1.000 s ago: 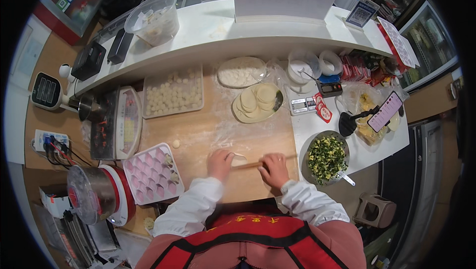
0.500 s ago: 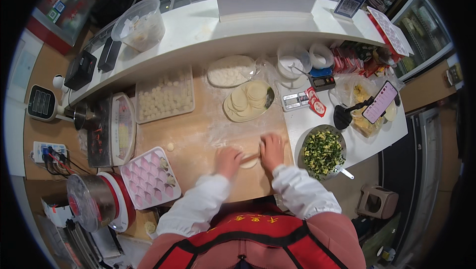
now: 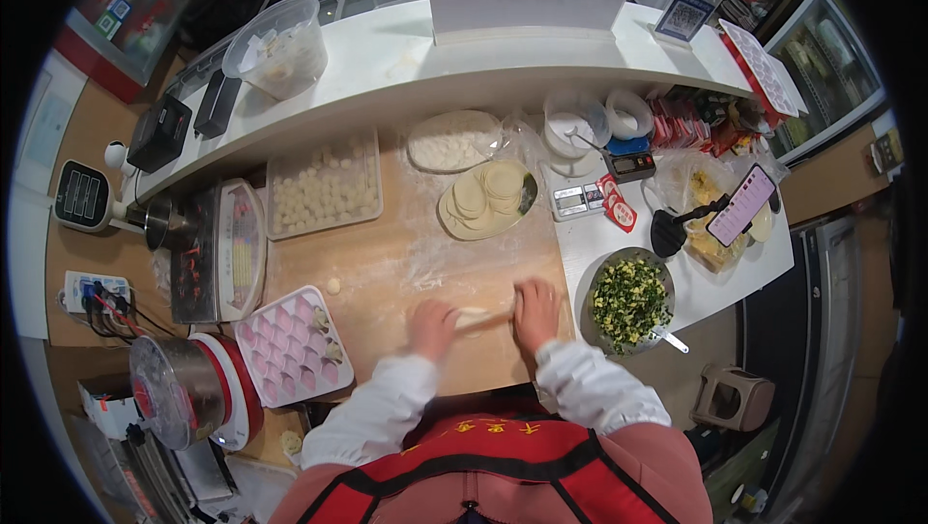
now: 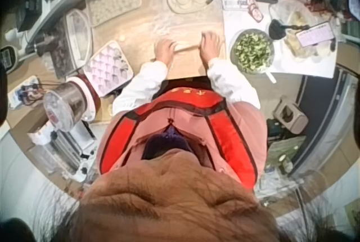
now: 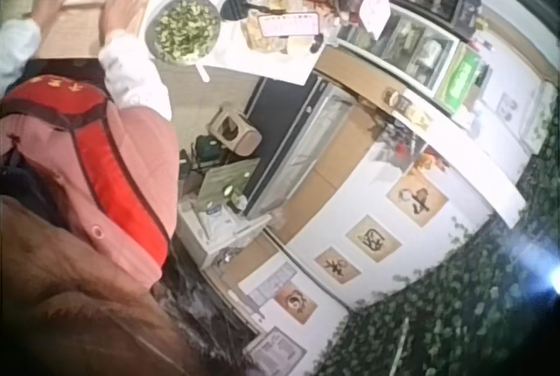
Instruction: The person repeatedly rolls small dough balls into flat circular sheets using a rolling pin on a floured wooden board. They rotate each piece to achieve even thickness and stack the finished sheets on a plate. The person occasionally sprinkles flour onto the board to prevent sticking.
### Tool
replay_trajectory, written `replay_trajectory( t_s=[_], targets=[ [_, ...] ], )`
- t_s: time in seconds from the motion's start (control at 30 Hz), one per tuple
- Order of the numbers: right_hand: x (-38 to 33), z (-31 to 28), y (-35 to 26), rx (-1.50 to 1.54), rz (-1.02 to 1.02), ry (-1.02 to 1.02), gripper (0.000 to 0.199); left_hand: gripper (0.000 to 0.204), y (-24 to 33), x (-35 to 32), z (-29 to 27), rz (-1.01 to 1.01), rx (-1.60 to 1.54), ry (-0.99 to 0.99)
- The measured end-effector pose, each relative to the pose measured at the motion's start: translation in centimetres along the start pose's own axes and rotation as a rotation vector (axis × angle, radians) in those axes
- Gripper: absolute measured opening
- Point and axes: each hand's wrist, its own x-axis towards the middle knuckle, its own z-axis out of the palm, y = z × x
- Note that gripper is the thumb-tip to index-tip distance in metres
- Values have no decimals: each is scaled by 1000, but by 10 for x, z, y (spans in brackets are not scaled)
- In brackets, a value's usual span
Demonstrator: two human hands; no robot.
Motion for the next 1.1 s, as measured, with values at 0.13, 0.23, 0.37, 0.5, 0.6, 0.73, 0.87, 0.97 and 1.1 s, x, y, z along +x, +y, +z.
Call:
replay_trajectory(
  t_s=[0.13,0.23,0.37,0.5,0.6,0.73,0.87,0.97,1.1],
  targets=[
    [-13,-1,-4,-49,-13,-35,28,15,0,-6,-3,-79,93,57],
    [47,29,-1,-24,60,116,21,16,-2,5,0,10,4,26],
    [54,30,3,-34,78,89,23,16,-6,6,-4,-38,-22,-80],
    [-16,-5,-1,-63,-30,8,25,16,-9,-17,-14,-148,0,40],
    [-9,0,-4,-35,29,9,24,15,-10,-20,-17,-171,53,50],
    [66,39,4,-43,56,239,21,15,-18,-1,-17,-46,-51,59],
    [34,27,18,30,-60,-5,24,12,-25,2,-19,64,-70,91],
    [-37,-5,19,92,-311,-240,27,14,-20,-13,-18,-234,-109,136],
    [-50,-8,2,114,-352,-280,31,17,-4,-28,-7,-537,-387,20]
  ],
)
